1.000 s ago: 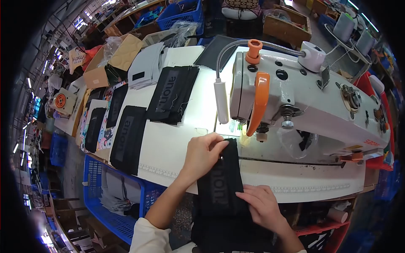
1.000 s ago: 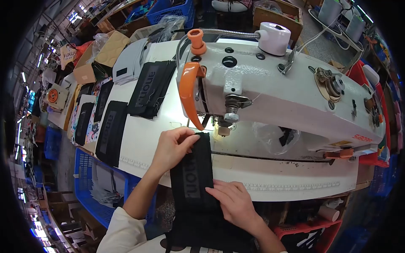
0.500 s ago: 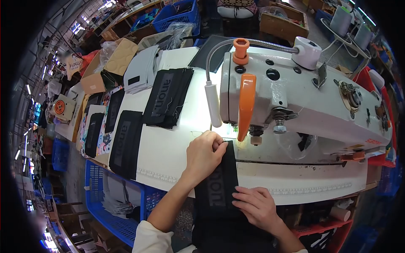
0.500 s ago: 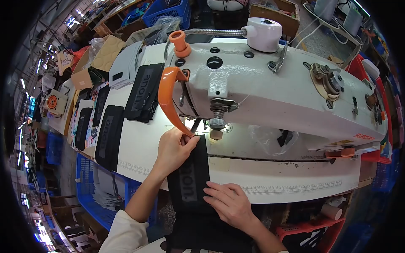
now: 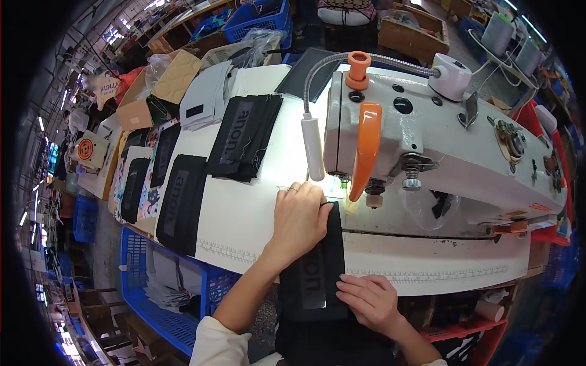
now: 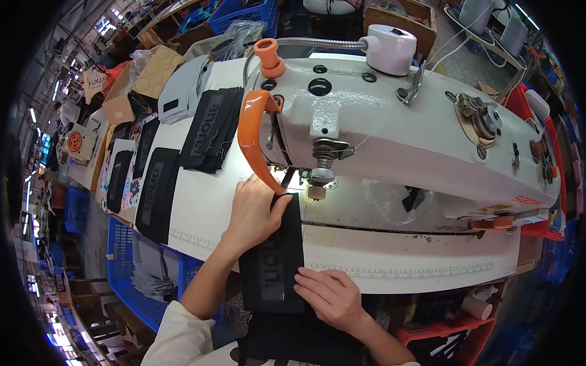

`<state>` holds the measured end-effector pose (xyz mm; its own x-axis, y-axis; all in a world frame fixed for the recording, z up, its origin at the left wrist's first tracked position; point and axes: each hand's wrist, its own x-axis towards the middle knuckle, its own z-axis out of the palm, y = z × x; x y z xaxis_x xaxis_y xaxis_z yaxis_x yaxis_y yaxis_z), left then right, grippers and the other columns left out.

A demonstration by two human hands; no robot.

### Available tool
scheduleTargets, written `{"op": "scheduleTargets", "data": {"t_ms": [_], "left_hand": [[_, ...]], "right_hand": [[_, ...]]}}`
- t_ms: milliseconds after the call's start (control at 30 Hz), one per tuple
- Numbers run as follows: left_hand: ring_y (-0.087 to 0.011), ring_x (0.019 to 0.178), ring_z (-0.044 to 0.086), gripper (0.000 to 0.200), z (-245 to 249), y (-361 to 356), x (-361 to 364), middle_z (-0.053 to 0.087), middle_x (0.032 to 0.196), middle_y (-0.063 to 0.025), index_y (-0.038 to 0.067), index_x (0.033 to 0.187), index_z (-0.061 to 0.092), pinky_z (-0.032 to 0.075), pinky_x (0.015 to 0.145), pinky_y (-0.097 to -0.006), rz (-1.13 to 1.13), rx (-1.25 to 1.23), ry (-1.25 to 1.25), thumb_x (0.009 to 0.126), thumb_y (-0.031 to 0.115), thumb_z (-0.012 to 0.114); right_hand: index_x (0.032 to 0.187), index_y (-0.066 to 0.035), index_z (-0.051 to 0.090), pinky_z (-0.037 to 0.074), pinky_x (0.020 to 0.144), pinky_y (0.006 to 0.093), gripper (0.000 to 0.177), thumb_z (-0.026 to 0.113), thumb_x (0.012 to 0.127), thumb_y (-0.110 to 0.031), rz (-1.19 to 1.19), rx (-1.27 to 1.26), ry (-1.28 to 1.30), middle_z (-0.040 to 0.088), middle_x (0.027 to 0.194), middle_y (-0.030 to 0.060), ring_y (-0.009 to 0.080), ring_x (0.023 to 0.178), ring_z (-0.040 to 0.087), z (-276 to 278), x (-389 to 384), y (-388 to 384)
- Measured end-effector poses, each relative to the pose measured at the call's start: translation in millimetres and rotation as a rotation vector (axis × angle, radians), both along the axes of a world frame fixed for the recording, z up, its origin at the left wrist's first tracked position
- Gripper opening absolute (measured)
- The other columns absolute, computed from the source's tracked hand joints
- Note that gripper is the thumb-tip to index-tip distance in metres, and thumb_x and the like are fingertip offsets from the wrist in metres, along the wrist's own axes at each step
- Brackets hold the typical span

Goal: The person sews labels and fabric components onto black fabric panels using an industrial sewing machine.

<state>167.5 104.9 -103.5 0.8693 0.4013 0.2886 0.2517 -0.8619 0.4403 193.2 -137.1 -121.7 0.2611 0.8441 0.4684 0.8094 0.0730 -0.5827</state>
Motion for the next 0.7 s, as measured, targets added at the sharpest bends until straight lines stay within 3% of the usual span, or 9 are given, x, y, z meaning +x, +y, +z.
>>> {"op": "scheduleTargets", "data": {"t_ms": [100,500,700], "left_hand": [[-0.0315,0.083,0.059,0.018,-2.9,1.7,2.4,0.059,0.08,-0.0112,0.006,0.075,0.058,0.04,0.074,-0.0434,-0.007,-0.138,-0.005,0.079,0.012,0.074],[-0.04,0.087,0.06,0.017,-12.7,36.6,35.4,0.064,0.085,-0.0188,-0.002,0.078,0.062,0.045,0.074,-0.0509,-0.122,-0.194,-0.034,0.078,0.013,0.07],[-0.0396,0.087,0.06,0.016,-18.3,38.6,37.3,0.064,0.085,-0.0191,-0.001,0.081,0.062,0.045,0.074,-0.05,-0.145,-0.2,-0.087,0.078,0.013,0.069]], "right_hand": [[0.096,-0.003,0.071,0.052,0.082,0.0348,0.021,0.066,0.075,-0.001,0.0,0.007,-0.013,0.073,0.105,0.0081,0.0228,0.107,0.071,0.6,0.7,2.5],[0.094,-0.002,0.07,0.052,0.077,0.0316,0.018,0.068,0.077,-0.008,-0.066,-0.012,-0.199,0.073,0.105,0.0108,0.0223,0.107,0.07,8.0,8.9,36.8],[0.096,-0.002,0.071,0.052,0.077,0.033,0.024,0.066,0.072,-0.001,-0.075,-0.027,-0.184,0.074,0.105,0.0106,0.023,0.106,0.071,11.2,7.3,39.5]]}}
